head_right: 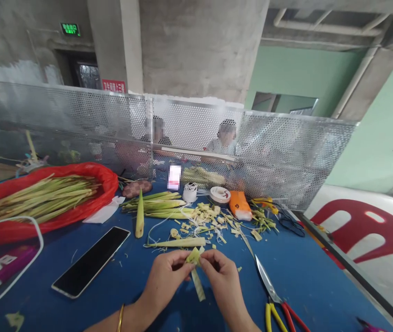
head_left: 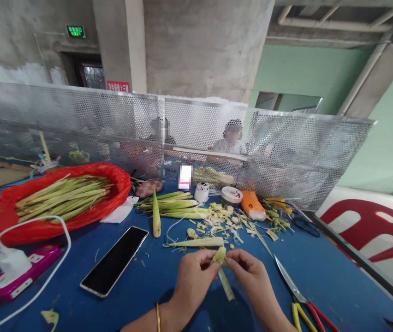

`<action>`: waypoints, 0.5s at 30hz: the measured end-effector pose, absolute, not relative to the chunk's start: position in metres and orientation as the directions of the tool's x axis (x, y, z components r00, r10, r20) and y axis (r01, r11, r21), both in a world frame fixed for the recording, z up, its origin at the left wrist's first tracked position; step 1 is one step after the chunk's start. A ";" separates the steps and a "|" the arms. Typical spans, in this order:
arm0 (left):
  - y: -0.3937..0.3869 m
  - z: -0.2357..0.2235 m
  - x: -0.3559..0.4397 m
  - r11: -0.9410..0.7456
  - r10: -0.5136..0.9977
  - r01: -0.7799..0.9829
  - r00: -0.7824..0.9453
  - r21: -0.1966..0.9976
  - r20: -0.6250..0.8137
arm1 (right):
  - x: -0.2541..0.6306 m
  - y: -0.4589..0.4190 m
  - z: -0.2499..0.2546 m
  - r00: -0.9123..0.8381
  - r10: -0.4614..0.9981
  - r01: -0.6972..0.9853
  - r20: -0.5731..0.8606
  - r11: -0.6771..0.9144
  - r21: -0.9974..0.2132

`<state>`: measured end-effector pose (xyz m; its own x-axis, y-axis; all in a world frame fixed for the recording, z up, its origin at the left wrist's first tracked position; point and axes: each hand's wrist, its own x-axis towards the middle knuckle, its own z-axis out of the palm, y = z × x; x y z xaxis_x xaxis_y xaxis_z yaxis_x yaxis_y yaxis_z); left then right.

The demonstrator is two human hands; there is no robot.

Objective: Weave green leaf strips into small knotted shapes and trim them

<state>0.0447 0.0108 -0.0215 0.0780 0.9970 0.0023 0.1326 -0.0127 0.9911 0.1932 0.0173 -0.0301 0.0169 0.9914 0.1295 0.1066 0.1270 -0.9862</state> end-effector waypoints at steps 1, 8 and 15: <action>0.011 -0.020 0.044 -0.023 0.997 0.140 0.080 0.990 0.012 | 0.192 0.016 -0.028 0.019 0.991 0.093 0.132 0.130 -0.987; 0.010 -0.014 0.044 -0.035 0.996 0.156 0.091 0.987 0.021 | 0.191 0.015 -0.016 -0.022 0.993 0.022 0.116 0.117 -0.993; 0.017 -0.002 0.034 -0.061 0.997 0.203 0.066 0.977 0.049 | 0.181 0.031 -0.004 0.007 0.997 0.057 0.081 0.080 -0.995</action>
